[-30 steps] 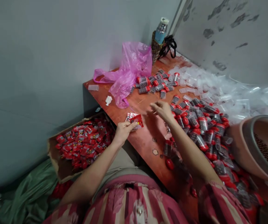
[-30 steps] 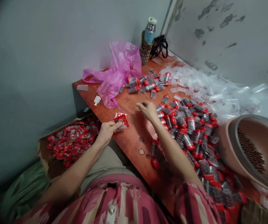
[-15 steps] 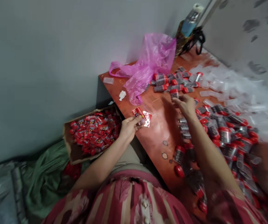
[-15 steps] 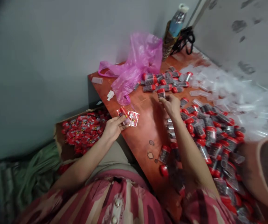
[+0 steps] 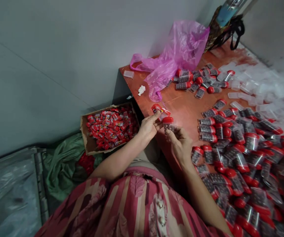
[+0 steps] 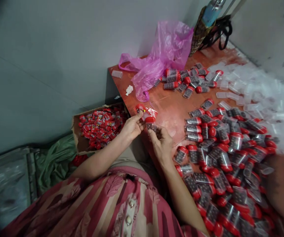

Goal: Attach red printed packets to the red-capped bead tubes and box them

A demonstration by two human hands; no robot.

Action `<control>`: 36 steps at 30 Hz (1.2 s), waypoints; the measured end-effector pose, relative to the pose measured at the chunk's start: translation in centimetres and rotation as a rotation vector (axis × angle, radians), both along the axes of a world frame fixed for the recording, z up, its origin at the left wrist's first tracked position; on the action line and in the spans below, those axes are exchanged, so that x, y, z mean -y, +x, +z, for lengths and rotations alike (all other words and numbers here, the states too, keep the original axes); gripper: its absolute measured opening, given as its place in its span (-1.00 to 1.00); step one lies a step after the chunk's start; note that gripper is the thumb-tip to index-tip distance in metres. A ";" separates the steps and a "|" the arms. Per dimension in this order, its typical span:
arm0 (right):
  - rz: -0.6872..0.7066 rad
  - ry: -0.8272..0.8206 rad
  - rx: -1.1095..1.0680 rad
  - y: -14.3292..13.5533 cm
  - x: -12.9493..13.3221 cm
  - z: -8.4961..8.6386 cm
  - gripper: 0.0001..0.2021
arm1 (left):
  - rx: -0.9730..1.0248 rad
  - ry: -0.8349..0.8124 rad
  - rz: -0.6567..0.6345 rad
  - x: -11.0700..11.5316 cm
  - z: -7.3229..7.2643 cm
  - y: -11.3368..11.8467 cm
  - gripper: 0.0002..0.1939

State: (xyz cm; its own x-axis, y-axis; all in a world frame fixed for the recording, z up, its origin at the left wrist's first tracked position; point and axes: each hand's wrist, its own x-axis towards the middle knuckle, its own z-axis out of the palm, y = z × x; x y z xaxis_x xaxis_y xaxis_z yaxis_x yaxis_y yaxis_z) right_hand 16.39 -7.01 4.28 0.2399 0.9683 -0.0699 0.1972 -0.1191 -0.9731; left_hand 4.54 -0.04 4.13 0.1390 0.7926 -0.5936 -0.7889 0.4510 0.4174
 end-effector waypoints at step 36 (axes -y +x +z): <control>-0.063 0.046 -0.411 -0.1 -0.5 -0.1 -0.72 | -0.196 0.272 -0.277 0.8 1.0 0.7 -0.65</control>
